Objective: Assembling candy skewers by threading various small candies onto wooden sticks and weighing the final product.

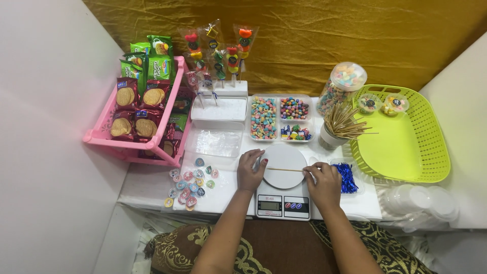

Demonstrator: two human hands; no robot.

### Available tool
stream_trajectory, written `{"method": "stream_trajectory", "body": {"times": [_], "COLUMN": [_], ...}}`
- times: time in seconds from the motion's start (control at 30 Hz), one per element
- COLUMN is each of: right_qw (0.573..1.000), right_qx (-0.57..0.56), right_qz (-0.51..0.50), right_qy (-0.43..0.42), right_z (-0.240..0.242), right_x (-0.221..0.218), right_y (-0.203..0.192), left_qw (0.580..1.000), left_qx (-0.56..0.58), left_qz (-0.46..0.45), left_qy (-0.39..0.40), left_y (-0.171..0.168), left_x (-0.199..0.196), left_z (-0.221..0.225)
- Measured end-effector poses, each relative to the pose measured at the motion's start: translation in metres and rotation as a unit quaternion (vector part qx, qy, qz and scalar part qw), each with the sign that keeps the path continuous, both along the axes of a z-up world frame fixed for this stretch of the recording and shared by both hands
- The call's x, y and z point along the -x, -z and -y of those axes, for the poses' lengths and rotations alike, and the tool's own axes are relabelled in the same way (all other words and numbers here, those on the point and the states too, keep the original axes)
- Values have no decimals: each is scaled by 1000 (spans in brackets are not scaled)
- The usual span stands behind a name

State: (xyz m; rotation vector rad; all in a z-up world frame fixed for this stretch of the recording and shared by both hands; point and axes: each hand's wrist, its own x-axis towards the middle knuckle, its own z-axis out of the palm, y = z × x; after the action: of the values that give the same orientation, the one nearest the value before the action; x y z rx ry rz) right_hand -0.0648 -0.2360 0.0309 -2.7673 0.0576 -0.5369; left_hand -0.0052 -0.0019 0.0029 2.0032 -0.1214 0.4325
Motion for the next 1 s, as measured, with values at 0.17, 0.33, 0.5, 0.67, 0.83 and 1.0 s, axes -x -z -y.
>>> {"method": "stream_trajectory", "body": {"times": [0.17,0.33,0.5,0.67,0.83,1.0], "right_qw": [1000,1000,999,998,997,997], "right_qx": [-9,-7,-9,-10,-17,-12], "right_qz": [-6,-21,-37,-54,-69,-67], "right_qy": [2,15,20,22,30,26], "right_z": [-1,-4,-1,0,-1,0], "right_x": [-1,0,-2,-3,-4,-4], "right_y": [-3,-5,0,2,0,6], "left_qw": [998,984,917,891,884,882], "left_qx": [-37,-120,-374,-433,-440,-442], "left_qz": [59,132,4,69,119,29], "left_qy": [-1,26,139,117,107,158], "left_y": [-19,-29,-18,36,32,26], "left_x": [-13,-80,-150,-191,-187,-192], "left_z": [15,54,109,133,133,134]}}
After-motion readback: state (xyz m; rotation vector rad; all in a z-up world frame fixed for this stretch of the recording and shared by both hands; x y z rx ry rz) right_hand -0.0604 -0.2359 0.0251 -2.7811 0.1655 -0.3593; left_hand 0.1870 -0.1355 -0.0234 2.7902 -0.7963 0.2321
